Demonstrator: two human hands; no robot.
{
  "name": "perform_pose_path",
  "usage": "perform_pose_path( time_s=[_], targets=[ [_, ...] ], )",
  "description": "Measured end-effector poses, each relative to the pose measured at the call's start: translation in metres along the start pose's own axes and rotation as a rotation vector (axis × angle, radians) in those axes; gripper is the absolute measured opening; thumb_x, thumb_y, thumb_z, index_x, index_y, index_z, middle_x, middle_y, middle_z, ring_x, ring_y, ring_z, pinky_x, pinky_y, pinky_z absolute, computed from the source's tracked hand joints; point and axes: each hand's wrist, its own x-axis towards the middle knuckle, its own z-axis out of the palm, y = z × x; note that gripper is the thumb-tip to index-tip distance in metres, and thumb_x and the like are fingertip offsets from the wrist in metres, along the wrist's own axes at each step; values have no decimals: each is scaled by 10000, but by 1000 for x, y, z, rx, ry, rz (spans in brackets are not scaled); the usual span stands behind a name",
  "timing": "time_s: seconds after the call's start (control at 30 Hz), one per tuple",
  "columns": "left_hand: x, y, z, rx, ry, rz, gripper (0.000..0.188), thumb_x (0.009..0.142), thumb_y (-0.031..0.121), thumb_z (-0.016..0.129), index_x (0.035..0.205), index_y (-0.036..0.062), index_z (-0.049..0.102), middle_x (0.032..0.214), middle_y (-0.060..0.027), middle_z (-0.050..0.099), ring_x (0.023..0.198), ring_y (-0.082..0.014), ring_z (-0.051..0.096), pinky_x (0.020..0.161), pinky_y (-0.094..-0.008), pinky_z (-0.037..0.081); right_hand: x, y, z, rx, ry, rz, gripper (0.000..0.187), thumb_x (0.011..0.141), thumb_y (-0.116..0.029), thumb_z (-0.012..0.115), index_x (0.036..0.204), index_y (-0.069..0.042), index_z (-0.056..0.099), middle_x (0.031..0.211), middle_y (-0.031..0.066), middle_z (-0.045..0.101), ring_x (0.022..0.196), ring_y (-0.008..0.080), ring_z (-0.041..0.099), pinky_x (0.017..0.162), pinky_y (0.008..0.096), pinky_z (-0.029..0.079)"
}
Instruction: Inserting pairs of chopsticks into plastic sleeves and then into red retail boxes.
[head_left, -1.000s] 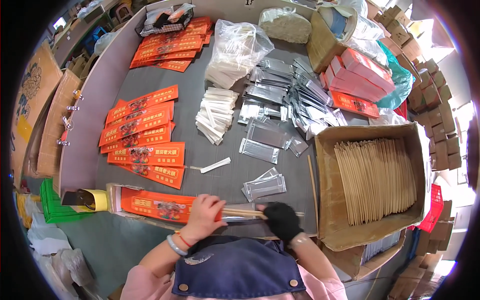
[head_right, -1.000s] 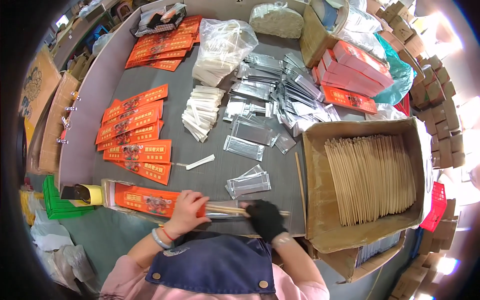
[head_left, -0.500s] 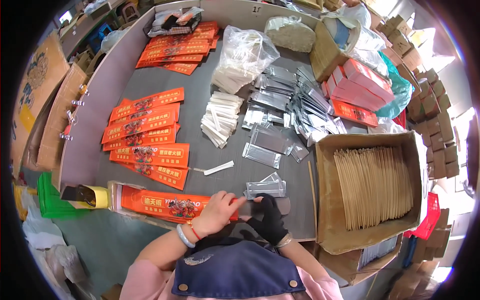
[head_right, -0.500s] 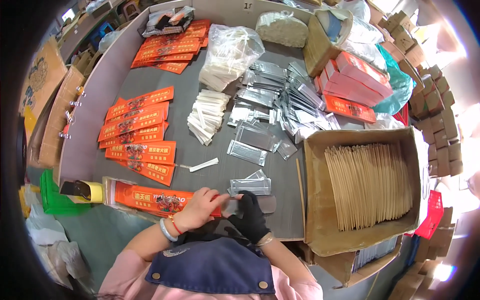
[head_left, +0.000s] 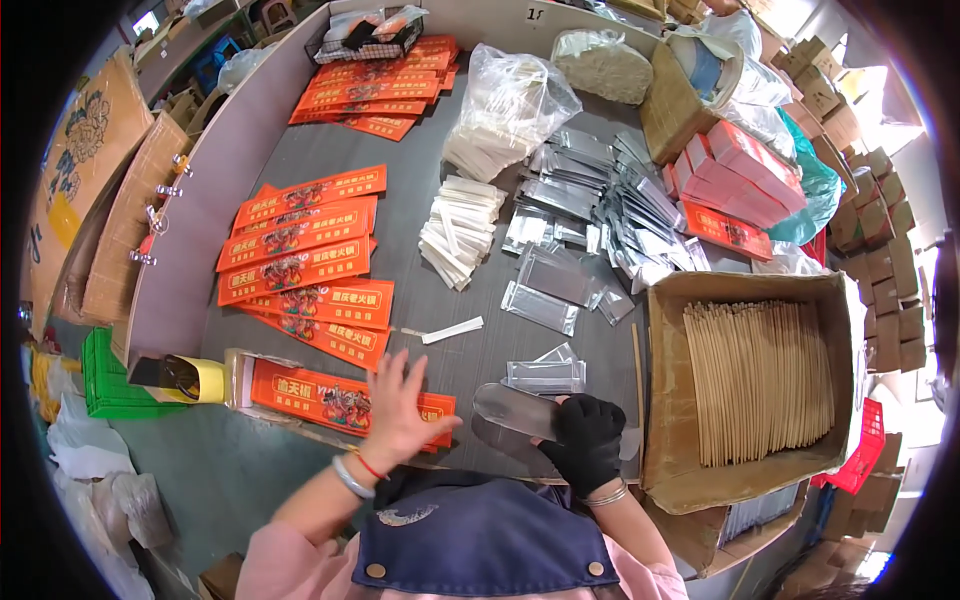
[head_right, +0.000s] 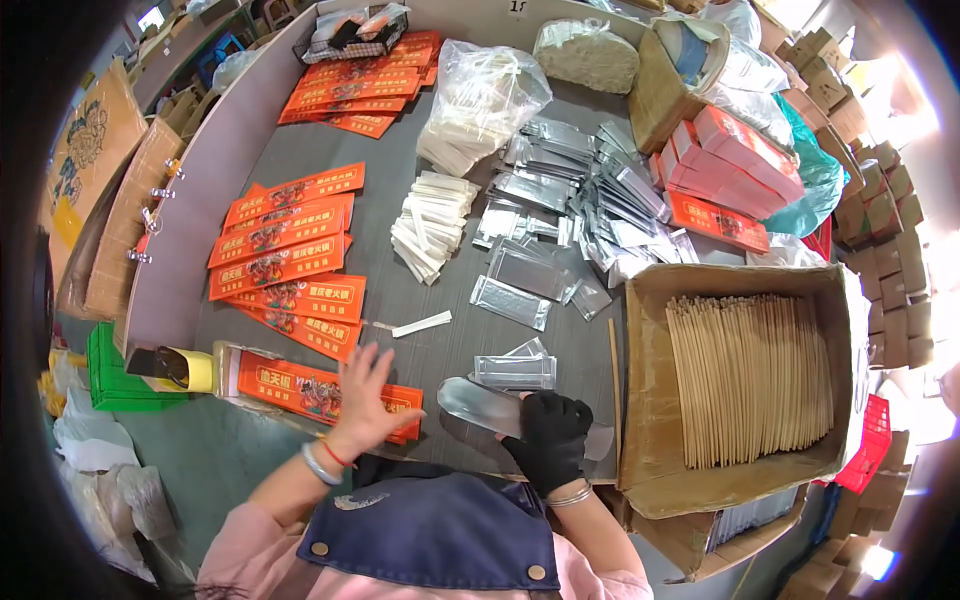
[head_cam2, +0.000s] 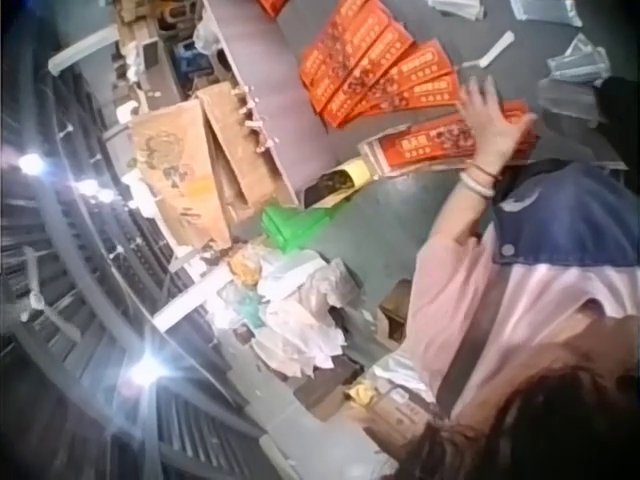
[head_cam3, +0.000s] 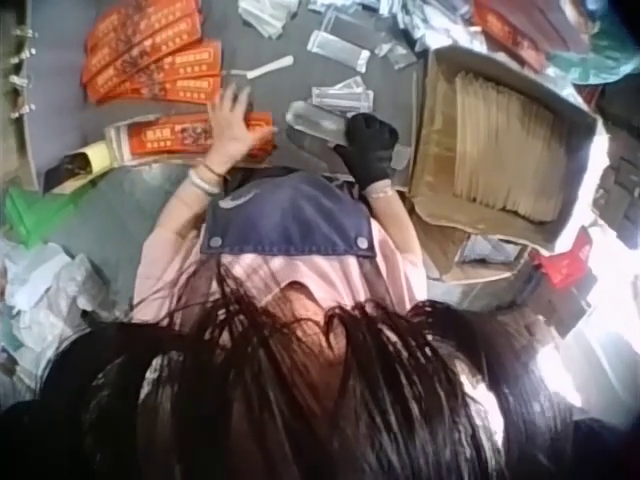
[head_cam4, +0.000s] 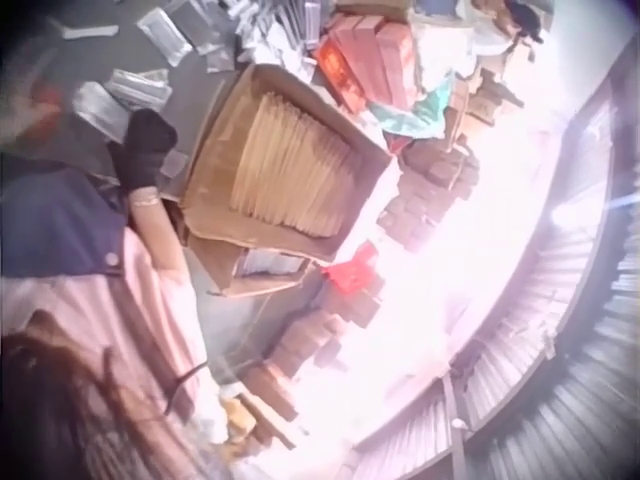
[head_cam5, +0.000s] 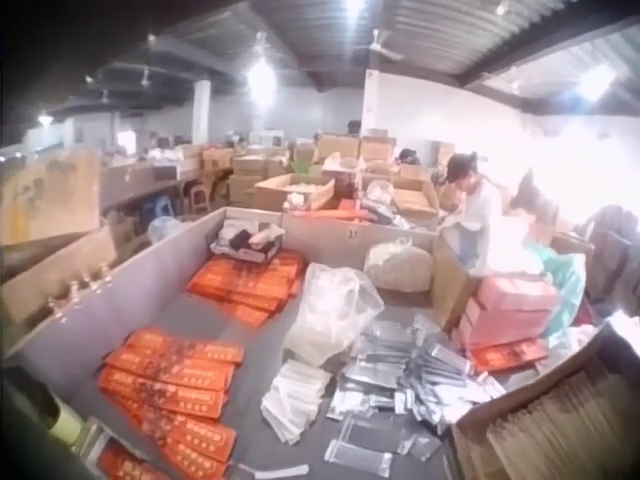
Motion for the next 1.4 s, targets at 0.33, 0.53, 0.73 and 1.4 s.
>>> perform_pose_path(
  time_s=[0.33,0.53,0.73,1.4],
  targets=[
    [-8,-6,27,-122,0,-64,1012,613,465,864,1389,-7,417,1479,-224,316,1381,-430,243,1140,-545,183,7,-24,29,-7,-366,-27,641,653,-436,798,1178,-147,568,1086,79,580,1046,292,541,933,493,343],
    [19,-10,31,-263,78,30,699,713,301,821,1278,8,531,1356,-197,451,1273,-390,400,1072,-474,326,25,-23,61,242,-41,-221,693,651,-457,799,1194,-89,575,1090,141,613,1025,342,563,880,478,384],
    [91,-24,34,-133,137,110,154,799,132,724,904,38,663,923,-114,606,924,-334,581,804,-438,475,-36,154,5,-73,444,576,472,785,-322,742,1109,-7,605,1085,189,618,1045,375,584,919,464,452],
    [99,57,58,-374,-102,309,121,738,167,744,768,75,672,933,-103,645,925,-312,588,817,-405,483,-70,202,-1,19,176,766,143,825,-132,615,936,-61,560,897,176,576,935,382,563,797,481,452]
  ],
)
